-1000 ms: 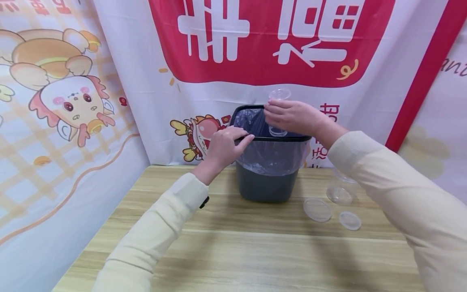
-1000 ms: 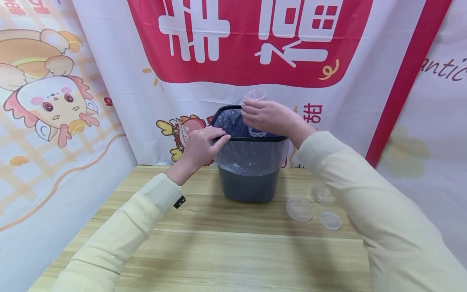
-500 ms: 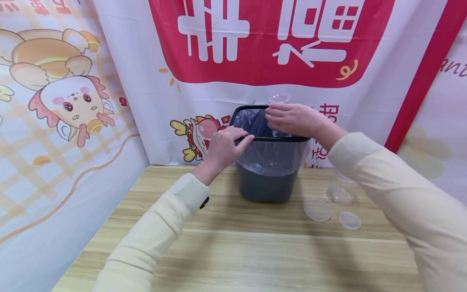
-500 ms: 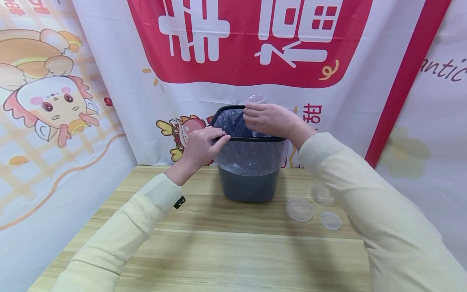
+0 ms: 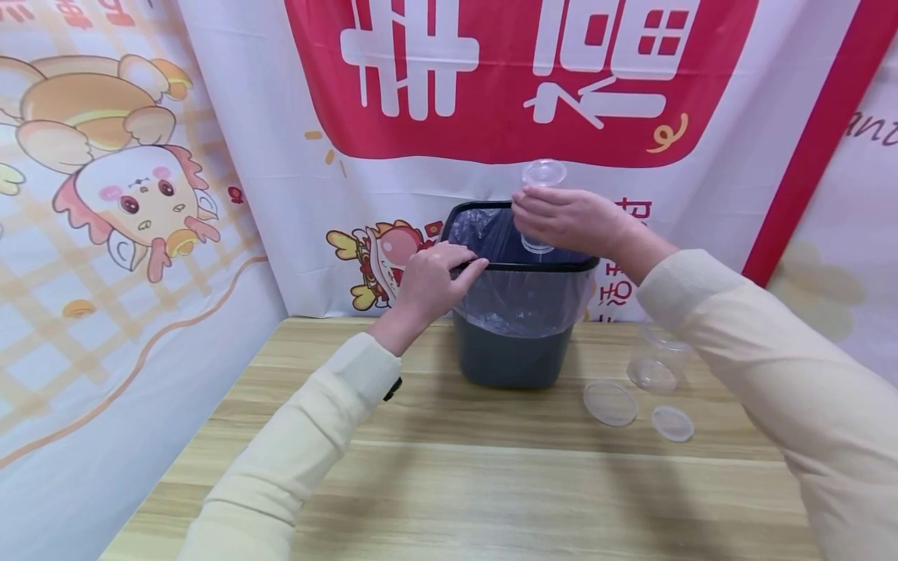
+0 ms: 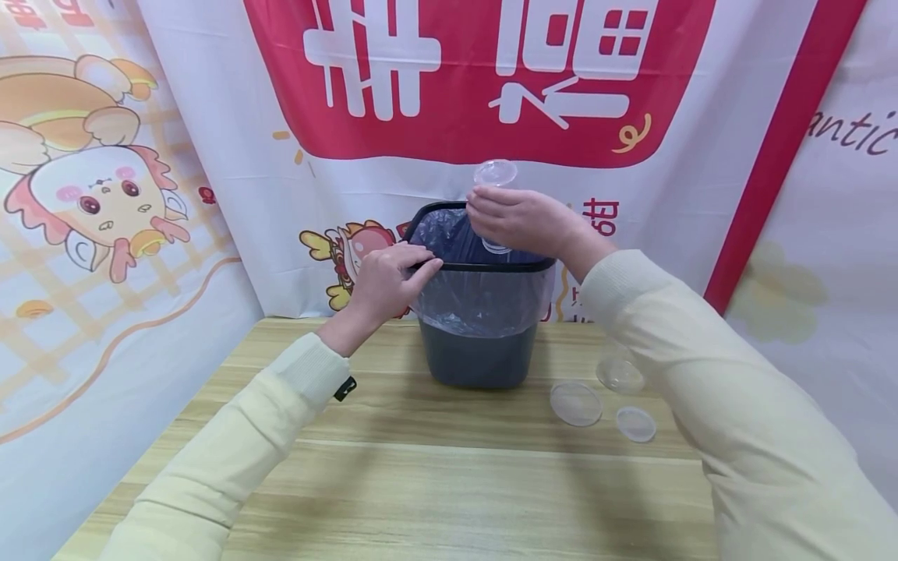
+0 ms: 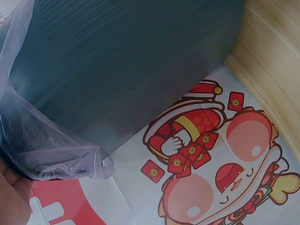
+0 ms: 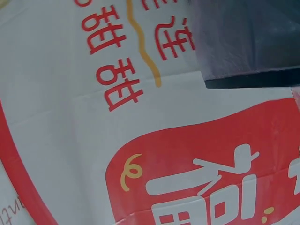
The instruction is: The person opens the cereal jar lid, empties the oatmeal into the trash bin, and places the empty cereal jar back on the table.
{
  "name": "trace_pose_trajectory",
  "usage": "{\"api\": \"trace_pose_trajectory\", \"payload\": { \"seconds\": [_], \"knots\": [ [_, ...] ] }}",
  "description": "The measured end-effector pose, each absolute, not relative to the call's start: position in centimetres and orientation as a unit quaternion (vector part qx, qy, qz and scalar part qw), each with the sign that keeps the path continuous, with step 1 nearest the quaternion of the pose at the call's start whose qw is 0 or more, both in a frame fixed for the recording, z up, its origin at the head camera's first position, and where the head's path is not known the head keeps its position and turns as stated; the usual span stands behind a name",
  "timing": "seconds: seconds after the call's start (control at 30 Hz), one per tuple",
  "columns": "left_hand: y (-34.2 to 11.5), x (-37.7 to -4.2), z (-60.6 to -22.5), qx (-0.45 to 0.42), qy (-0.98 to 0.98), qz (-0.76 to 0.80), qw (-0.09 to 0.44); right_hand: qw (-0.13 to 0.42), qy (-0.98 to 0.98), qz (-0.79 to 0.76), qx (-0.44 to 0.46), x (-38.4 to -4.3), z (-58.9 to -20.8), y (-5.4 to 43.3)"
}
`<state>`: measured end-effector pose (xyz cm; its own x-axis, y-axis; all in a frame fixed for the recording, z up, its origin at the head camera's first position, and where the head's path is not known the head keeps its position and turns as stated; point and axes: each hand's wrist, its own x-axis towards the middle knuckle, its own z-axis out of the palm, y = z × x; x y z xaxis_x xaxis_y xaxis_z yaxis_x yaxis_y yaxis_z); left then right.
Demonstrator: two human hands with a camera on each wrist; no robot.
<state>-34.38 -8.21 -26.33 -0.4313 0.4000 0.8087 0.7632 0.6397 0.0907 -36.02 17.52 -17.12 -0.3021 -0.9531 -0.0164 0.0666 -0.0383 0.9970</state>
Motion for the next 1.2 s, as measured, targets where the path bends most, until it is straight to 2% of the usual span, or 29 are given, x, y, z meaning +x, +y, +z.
{"api": "trace_pose_trajectory", "payload": {
  "seconds": [0.1,0.3,0.5,0.67,0.87,1.07,1.2],
  "knots": [
    [-8.31,-34.42,-26.36,-0.357,-0.814,-0.229,0.396,0.422,-0.539,-0.605,0.407,-36.08,-17.27,17.53],
    [-8.36,-34.5,-26.35,-0.359,-0.811,-0.231,0.4,0.445,-0.546,-0.592,0.391,-36.2,-17.07,17.68],
    [-8.37,-34.39,-26.35,-0.357,-0.814,-0.229,0.397,0.421,-0.517,-0.623,0.409,-36.35,-17.4,17.55],
    [-8.32,-34.43,-26.4,-0.36,-0.811,-0.231,0.399,0.449,-0.542,-0.594,0.388,-36.42,-17.27,17.65],
    [-8.28,-34.45,-26.38,-0.36,-0.81,-0.232,0.4,0.408,-0.524,-0.621,0.416,-36.44,-17.15,17.66],
    [-8.24,-34.46,-26.29,-0.362,-0.806,-0.231,0.408,0.429,-0.55,-0.602,0.388,-36.31,-16.9,17.62],
    [-8.27,-34.48,-26.4,-0.359,-0.808,-0.231,0.406,0.408,-0.533,-0.619,0.408,-36.31,-16.99,17.56]
  ]
}}
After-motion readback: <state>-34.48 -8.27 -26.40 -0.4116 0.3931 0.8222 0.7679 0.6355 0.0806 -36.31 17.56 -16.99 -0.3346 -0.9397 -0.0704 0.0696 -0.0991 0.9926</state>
